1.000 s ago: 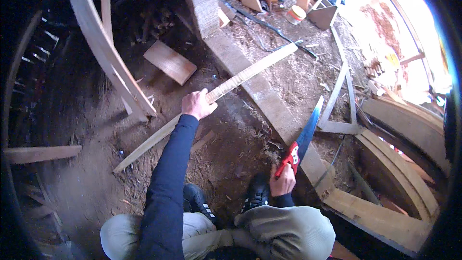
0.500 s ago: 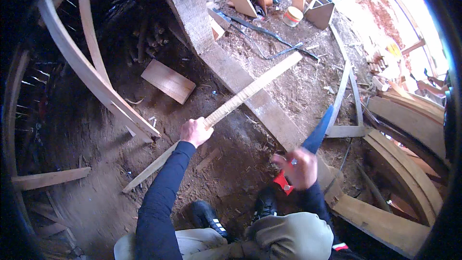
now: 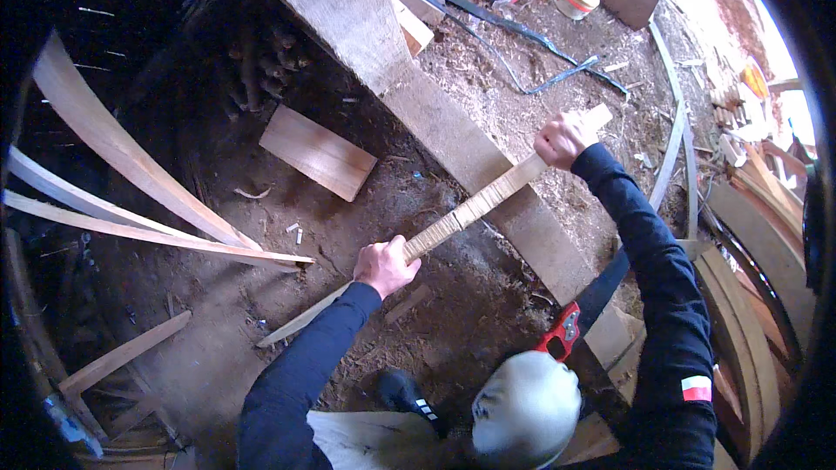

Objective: The person sits on the ground in a workshop and uses a hand saw to cut a thin wooden strip. They hold the wood with one hand and saw with the other, completing a cut and separating the piece. They then pick up another strip and begin sawing it as well.

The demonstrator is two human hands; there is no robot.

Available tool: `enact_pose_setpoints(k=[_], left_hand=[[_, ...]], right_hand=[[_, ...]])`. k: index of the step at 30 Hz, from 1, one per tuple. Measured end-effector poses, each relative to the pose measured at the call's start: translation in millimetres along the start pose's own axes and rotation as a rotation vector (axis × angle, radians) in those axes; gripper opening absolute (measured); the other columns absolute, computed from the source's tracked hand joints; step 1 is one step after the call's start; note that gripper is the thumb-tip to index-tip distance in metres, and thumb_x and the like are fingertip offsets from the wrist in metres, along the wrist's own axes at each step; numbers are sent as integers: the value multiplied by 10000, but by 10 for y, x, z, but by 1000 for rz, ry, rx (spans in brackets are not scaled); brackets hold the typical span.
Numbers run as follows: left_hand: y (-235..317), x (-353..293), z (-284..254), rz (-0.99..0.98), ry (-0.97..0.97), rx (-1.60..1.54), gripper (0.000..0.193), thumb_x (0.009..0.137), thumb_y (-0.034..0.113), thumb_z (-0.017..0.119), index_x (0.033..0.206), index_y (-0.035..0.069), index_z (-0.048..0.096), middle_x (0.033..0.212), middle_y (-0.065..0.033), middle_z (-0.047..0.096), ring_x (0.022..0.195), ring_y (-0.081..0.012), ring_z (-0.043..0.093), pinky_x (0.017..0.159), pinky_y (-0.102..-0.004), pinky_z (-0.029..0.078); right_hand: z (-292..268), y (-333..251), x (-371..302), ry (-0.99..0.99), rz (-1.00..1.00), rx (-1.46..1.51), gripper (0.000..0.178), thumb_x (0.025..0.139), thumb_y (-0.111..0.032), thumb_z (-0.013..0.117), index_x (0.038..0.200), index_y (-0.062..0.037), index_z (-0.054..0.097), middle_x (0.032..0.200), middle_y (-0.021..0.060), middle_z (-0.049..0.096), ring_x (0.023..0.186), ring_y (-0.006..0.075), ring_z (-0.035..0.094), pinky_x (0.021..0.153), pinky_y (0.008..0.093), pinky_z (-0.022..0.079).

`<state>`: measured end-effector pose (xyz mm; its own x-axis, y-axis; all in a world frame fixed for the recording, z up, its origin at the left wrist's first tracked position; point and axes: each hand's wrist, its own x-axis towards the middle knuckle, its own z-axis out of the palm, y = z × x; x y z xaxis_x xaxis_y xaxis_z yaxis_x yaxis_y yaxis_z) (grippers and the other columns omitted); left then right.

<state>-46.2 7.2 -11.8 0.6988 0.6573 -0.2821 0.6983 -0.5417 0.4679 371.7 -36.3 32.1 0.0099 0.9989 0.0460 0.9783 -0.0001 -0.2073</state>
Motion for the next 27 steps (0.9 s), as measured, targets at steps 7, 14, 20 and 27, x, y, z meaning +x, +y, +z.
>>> enact_pose_setpoints(k=[7, 14, 20, 27], left_hand=[[-7, -10, -206, -14, -14, -33, 297, 706, 345, 706, 762, 81, 582, 699, -195, 649, 697, -398, 653, 660, -497, 530], [87, 39, -161, 65, 58, -8, 278, 667, 304, 735, 722, 71, 593, 656, -185, 636, 639, -393, 639, 608, -477, 522], [159, -179, -437, 176, -54, 60, 416, 772, 358, 678, 996, 48, 516, 888, -210, 656, 789, -412, 644, 686, -491, 523], [222, -330, -161, 160, 273, 40, 410, 741, 316, 734, 994, 97, 496, 938, -139, 579, 882, -363, 608, 745, -492, 495]], right_hand=[[-55, -178, 138, -162, 100, -4, 328, 722, -312, 544, 493, -79, 574, 510, 177, 548, 482, 369, 566, 523, 477, 467], [67, 65, -124, -99, -9, -147, 270, 732, -338, 569, 549, -143, 608, 527, 137, 579, 455, 329, 583, 457, 467, 466], [-175, -133, -206, 97, -63, 39, 304, 834, -272, 557, 611, -70, 601, 588, 144, 576, 582, 334, 577, 606, 456, 463], [-551, -276, -209, 140, -155, -156, 242, 752, -300, 588, 637, -87, 597, 823, 112, 550, 874, 292, 537, 780, 439, 416]])
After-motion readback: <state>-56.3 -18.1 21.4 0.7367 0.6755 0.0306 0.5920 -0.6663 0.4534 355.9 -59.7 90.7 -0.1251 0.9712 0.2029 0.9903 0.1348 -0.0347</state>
